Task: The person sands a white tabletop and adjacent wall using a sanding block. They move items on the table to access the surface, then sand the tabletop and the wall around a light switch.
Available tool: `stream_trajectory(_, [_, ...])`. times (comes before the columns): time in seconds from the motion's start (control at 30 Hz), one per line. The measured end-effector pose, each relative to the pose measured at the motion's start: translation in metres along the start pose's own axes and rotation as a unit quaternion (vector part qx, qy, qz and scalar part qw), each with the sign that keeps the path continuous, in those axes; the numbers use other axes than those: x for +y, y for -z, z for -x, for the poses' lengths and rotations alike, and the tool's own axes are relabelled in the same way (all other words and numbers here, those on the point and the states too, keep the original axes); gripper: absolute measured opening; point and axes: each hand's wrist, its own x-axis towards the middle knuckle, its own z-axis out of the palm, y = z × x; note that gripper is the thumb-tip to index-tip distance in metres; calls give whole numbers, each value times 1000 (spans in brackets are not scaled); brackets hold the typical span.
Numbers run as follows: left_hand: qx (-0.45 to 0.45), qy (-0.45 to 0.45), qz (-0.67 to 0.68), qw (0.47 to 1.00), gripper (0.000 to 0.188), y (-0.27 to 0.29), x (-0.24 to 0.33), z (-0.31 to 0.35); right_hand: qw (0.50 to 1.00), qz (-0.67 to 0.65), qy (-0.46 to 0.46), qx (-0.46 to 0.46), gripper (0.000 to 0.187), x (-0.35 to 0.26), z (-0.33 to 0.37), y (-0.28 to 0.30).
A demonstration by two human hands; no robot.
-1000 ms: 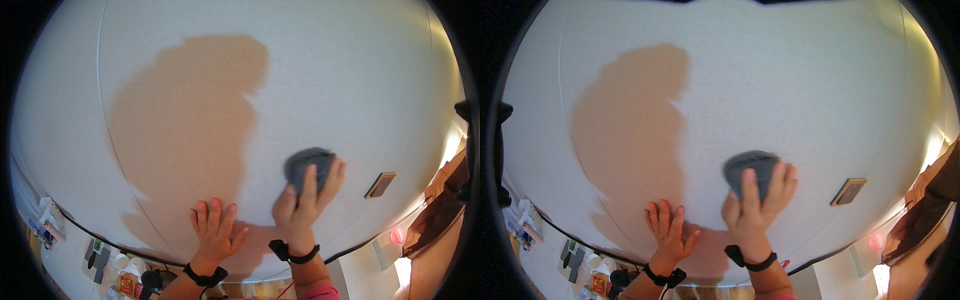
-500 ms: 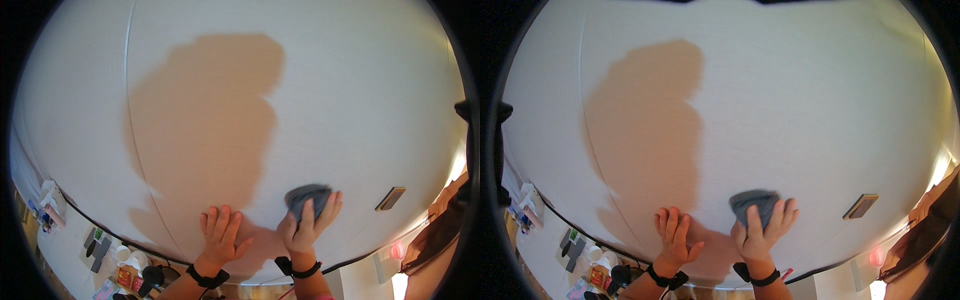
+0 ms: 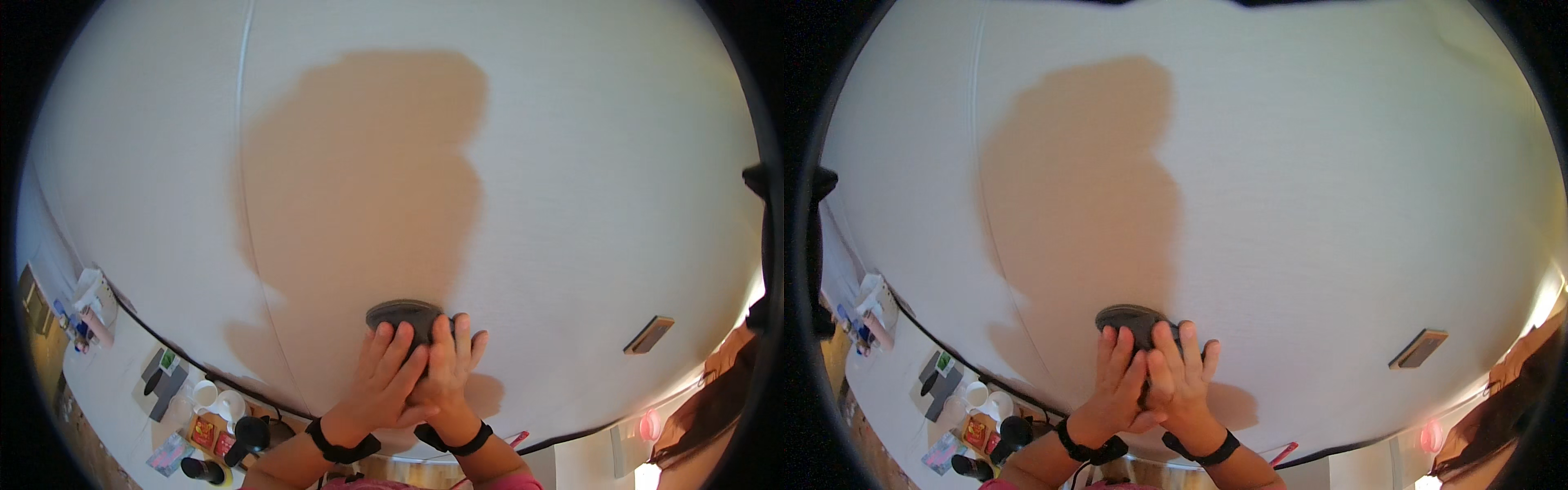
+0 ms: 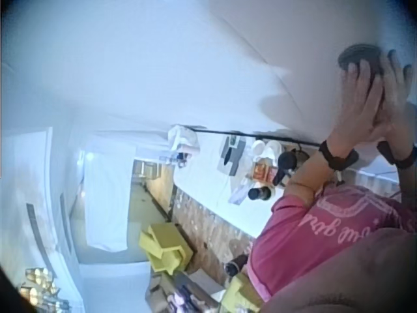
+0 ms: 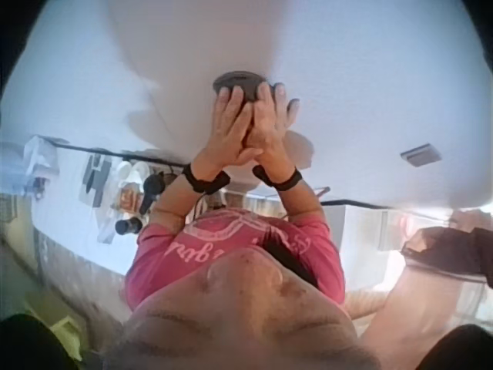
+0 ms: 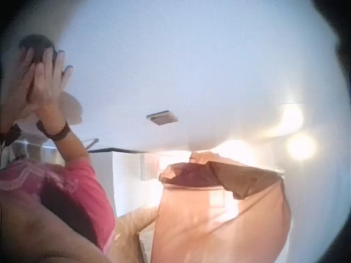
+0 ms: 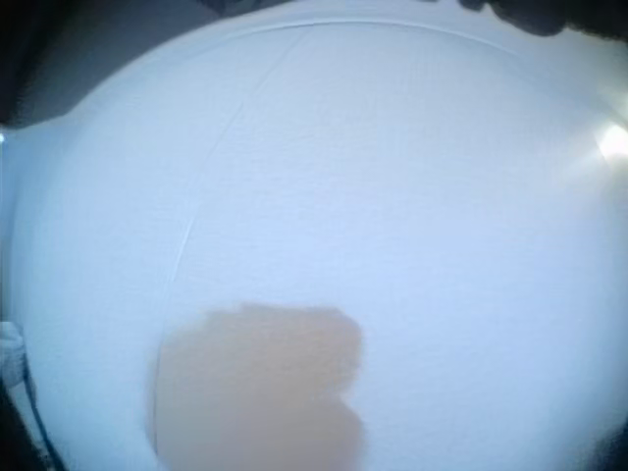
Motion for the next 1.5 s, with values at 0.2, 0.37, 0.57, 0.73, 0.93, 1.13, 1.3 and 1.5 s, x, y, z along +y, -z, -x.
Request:
stream_trajectory(0.2, [51,15,-106,993,74,-9,3,-38,999,7,20,-28,73,14,9,27])
stream_trajectory(0.37, [95,-33,-236,967,58,20,-12,-95,995,90,12,-41,76,18,25,24])
stream_trajectory(0.57, [222,70,-240,943,61,47,-53,-81,984,171,37,-38,57,20,23,22])
stream_trajectory(0.73, [167,73,-242,953,65,15,-41,-12,987,151,46,-23,54,16,21,17])
stream_trajectory(0.93, [65,-67,-264,960,69,15,-30,-32,987,149,41,-43,52,23,28,25])
stream_trajectory(1.13, [182,66,-230,954,69,58,-63,-58,981,179,60,-35,48,23,25,26])
stream_trajectory(1.3, [218,144,-244,934,78,43,-68,-10,983,174,54,-33,49,20,24,25])
stream_trajectory(1.5, [121,60,-245,960,69,-3,-42,49,986,148,75,-19,51,16,18,20])
